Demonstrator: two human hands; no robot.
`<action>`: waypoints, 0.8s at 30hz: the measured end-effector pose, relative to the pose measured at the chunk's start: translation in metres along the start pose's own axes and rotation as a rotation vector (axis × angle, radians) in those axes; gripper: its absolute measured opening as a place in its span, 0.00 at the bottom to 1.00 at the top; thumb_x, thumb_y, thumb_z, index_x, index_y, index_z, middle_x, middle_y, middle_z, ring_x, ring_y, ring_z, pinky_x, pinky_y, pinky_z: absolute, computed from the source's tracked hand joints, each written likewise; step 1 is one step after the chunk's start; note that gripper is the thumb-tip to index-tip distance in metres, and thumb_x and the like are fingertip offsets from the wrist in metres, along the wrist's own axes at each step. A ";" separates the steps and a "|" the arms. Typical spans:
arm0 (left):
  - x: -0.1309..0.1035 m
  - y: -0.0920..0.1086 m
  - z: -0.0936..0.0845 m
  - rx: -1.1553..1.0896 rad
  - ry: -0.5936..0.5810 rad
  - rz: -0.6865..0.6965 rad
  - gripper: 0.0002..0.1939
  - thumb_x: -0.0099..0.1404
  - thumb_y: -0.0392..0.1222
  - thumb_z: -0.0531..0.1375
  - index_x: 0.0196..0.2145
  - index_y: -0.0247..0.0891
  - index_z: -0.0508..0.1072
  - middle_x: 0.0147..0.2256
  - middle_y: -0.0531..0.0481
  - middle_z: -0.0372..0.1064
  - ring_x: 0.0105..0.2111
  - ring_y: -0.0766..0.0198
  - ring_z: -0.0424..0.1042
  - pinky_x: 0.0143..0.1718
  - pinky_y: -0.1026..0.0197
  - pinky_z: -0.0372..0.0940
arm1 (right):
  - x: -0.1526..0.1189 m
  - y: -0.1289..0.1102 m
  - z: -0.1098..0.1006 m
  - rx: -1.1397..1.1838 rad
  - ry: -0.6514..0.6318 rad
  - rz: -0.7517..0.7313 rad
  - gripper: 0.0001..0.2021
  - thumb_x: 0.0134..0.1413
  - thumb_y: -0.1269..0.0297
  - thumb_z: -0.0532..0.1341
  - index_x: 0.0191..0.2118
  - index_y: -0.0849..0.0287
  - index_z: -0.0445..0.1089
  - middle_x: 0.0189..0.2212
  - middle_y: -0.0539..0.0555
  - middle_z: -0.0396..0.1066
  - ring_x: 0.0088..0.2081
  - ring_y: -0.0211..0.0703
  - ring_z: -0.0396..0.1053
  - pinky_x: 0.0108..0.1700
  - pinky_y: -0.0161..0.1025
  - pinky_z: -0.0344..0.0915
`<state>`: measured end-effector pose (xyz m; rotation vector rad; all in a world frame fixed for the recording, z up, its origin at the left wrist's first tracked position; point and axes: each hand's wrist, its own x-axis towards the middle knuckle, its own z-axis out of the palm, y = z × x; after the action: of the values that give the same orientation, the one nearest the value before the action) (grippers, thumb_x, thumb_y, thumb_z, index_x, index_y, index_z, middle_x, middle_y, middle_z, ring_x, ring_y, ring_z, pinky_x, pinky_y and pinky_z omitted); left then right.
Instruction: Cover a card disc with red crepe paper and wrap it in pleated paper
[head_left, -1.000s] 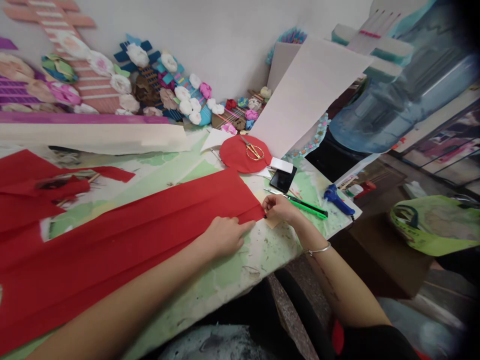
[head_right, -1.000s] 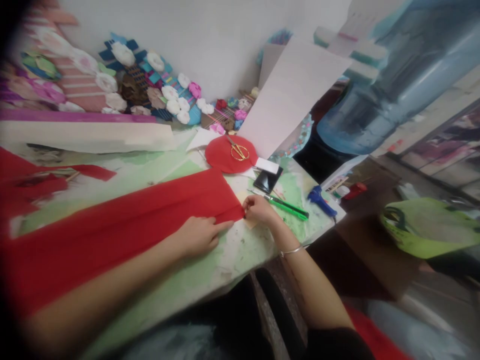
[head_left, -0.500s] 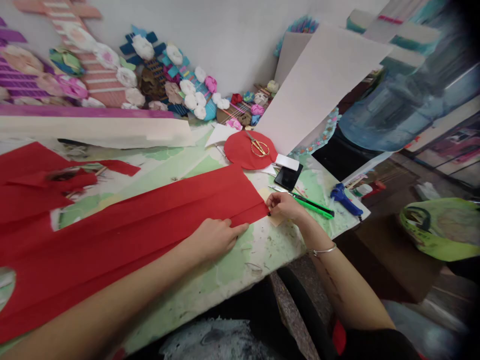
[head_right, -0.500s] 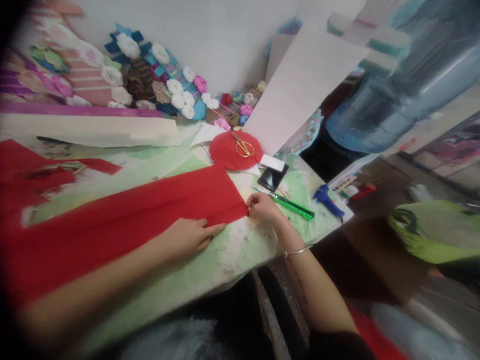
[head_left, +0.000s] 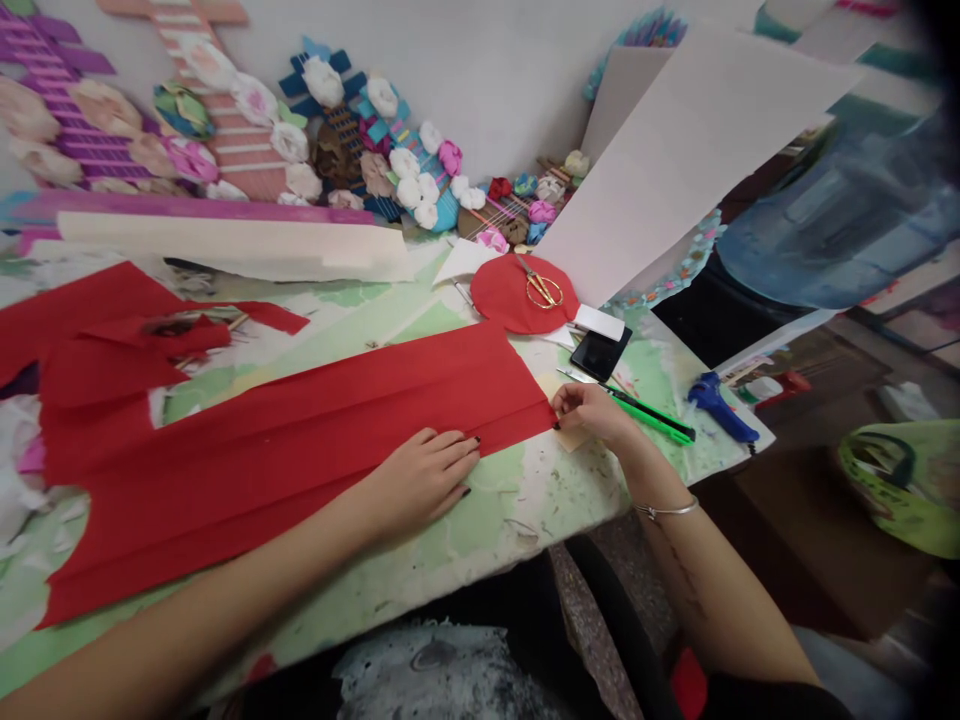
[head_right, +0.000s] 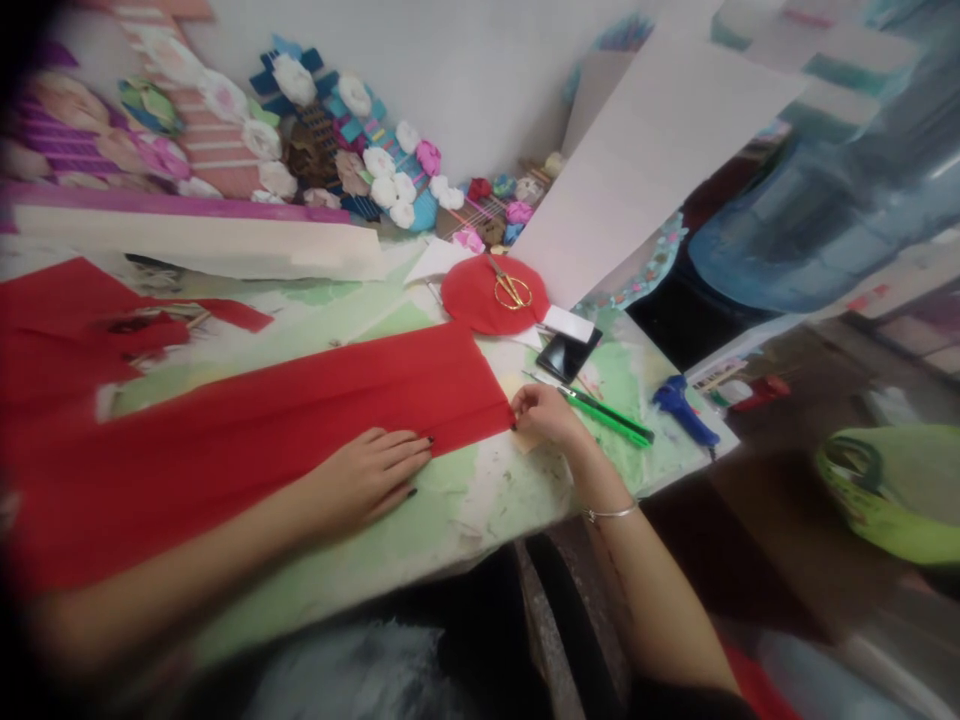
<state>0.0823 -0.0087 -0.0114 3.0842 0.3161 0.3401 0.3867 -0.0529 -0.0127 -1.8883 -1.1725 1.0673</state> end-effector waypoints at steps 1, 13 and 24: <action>-0.003 -0.001 0.002 -0.014 0.010 0.000 0.19 0.72 0.43 0.47 0.53 0.34 0.69 0.54 0.42 0.67 0.54 0.53 0.64 0.52 0.50 0.58 | 0.000 0.000 0.000 -0.007 -0.002 -0.005 0.09 0.24 0.72 0.61 0.21 0.59 0.64 0.15 0.43 0.61 0.18 0.32 0.56 0.21 0.31 0.48; -0.022 0.001 0.005 0.005 0.040 0.002 0.19 0.72 0.40 0.46 0.54 0.33 0.68 0.55 0.41 0.67 0.55 0.54 0.65 0.55 0.51 0.59 | -0.050 -0.020 0.051 -0.422 0.081 -0.672 0.14 0.50 0.76 0.54 0.41 0.61 0.72 0.41 0.60 0.71 0.45 0.48 0.66 0.48 0.48 0.65; -0.033 0.003 0.003 0.014 0.041 -0.028 0.19 0.71 0.38 0.47 0.54 0.32 0.68 0.55 0.41 0.67 0.56 0.54 0.65 0.56 0.51 0.59 | -0.077 -0.015 0.093 -1.010 0.003 -0.996 0.17 0.62 0.67 0.55 0.54 0.65 0.66 0.49 0.63 0.70 0.53 0.53 0.64 0.55 0.51 0.62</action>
<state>0.0518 -0.0180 -0.0215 3.0862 0.3645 0.4017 0.2780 -0.1072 -0.0195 -1.4669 -2.5359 -0.1496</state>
